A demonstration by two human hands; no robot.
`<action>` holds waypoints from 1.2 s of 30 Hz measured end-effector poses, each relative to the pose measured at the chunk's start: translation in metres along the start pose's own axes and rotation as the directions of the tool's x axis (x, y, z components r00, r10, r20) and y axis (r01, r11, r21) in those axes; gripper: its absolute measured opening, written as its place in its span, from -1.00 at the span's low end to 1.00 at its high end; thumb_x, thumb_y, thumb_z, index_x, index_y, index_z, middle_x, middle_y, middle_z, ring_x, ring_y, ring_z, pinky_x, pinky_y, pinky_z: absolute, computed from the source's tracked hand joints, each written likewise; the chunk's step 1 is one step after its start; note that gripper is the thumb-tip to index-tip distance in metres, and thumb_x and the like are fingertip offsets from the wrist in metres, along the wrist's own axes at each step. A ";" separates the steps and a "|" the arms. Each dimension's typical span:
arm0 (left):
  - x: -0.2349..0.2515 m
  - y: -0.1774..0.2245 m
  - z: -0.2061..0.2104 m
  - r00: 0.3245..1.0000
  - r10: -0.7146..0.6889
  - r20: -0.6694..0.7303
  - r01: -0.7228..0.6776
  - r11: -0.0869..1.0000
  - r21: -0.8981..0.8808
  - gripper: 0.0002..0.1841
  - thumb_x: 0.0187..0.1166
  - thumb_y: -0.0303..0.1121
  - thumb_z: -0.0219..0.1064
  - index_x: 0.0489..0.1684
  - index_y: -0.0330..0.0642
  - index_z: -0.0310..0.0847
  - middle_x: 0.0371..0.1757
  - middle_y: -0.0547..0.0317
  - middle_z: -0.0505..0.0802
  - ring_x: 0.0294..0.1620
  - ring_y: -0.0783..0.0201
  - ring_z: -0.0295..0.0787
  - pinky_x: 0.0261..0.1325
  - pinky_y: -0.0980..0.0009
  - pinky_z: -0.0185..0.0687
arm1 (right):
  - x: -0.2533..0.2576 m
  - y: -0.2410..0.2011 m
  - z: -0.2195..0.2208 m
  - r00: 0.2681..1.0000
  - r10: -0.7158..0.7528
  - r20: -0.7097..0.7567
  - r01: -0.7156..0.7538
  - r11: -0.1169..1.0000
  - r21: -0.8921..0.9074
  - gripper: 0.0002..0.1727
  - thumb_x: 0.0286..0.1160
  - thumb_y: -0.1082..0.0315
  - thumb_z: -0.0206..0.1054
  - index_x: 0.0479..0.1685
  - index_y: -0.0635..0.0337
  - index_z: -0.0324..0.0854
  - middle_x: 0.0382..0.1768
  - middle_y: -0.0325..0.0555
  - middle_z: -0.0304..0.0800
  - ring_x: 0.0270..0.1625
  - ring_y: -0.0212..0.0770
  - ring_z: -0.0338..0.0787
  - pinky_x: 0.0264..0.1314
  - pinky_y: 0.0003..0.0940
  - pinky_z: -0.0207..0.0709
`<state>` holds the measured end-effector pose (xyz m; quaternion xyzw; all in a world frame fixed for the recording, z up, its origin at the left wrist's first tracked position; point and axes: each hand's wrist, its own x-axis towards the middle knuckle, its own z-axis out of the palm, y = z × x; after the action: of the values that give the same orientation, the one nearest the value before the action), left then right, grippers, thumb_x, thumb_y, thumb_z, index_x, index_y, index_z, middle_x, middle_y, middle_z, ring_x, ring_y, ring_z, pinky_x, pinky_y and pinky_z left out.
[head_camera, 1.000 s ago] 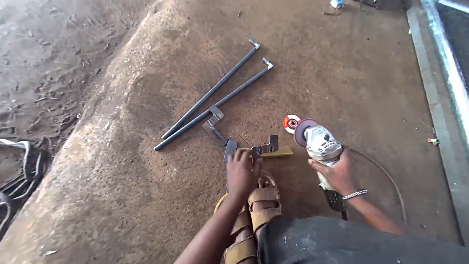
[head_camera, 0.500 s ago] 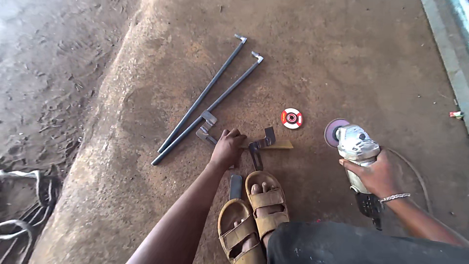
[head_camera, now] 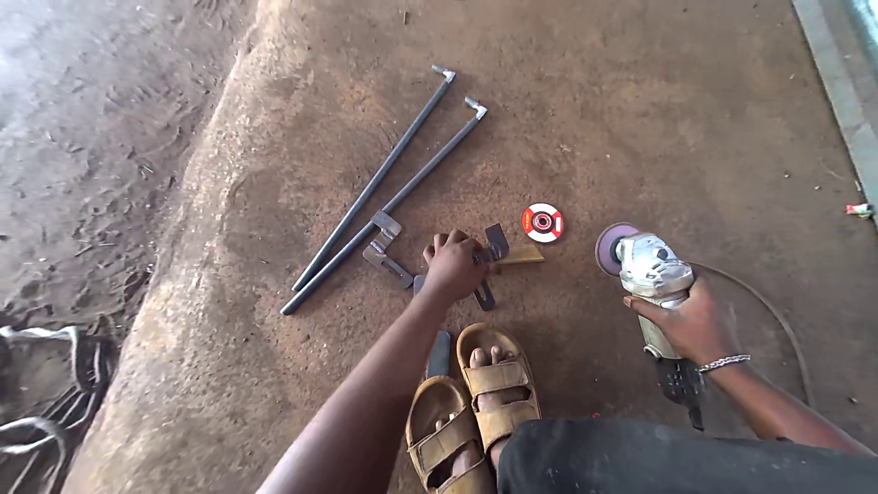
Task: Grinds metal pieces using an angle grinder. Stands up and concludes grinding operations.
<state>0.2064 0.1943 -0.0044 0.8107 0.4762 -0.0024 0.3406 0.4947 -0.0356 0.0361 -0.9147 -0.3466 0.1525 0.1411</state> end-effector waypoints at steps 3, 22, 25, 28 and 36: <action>-0.002 0.017 0.009 0.996 -0.016 -0.089 0.026 0.993 0.116 -0.81 0.51 -0.33 0.41 0.01 0.06 0.84 0.25 0.21 0.80 0.53 -0.03 0.48 0.61 -0.28 0.16 | -0.003 -0.006 -0.003 1.000 0.012 -0.009 -0.012 1.000 0.027 0.03 0.04 0.02 0.82 0.52 0.40 0.40 0.08 0.45 0.76 0.19 0.44 0.75 0.25 0.50 0.47; -0.045 0.015 0.047 0.885 -0.379 -0.270 0.331 0.921 -0.207 -0.59 0.38 -0.23 0.66 0.01 -0.27 0.62 0.14 -0.16 0.74 -0.06 -0.13 0.82 -0.02 -0.12 0.77 | -0.001 0.000 0.001 0.999 -0.014 0.033 0.016 0.998 -0.061 0.05 -0.01 -0.09 0.81 0.48 0.38 0.42 -0.01 0.45 0.78 0.09 0.47 0.78 0.12 0.53 0.51; -0.049 0.007 0.051 0.859 -0.447 -0.249 0.349 0.868 -0.354 -0.59 0.35 -0.21 0.69 -0.05 -0.27 0.66 -0.03 -0.11 0.81 -0.07 -0.08 0.81 0.06 -0.14 0.73 | 0.002 -0.009 0.007 0.999 -0.022 0.041 0.024 0.999 -0.048 0.04 -0.01 -0.10 0.81 0.45 0.36 0.44 -0.01 0.43 0.77 0.09 0.45 0.77 0.09 0.54 0.50; -0.068 0.003 0.055 0.860 -0.437 -0.266 0.297 0.850 -0.436 -0.63 0.48 -0.20 0.58 0.05 -0.23 0.64 -0.02 -0.08 0.83 -0.04 -0.05 0.83 0.05 -0.14 0.75 | 0.002 -0.018 0.013 0.996 -0.059 0.060 0.060 0.998 -0.009 0.07 -0.06 -0.13 0.80 0.48 0.31 0.42 0.02 0.35 0.79 0.09 0.36 0.80 0.11 0.49 0.55; -0.135 0.086 0.075 0.935 -0.024 0.353 0.340 0.345 -0.875 -0.38 0.75 0.11 0.21 0.53 -0.23 0.54 0.28 -0.04 0.83 0.24 0.13 0.83 0.34 0.08 0.75 | -0.013 -0.075 0.023 0.906 -0.392 0.163 0.417 0.893 -0.171 0.18 -0.21 -0.11 0.82 0.63 0.14 0.37 -0.13 0.25 0.87 -0.12 0.34 0.88 -0.11 0.43 0.66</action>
<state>0.2227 0.0219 0.0296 0.4100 0.4294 0.1129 0.7967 0.4320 0.0132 0.0448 -0.8207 -0.5511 0.1404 0.0544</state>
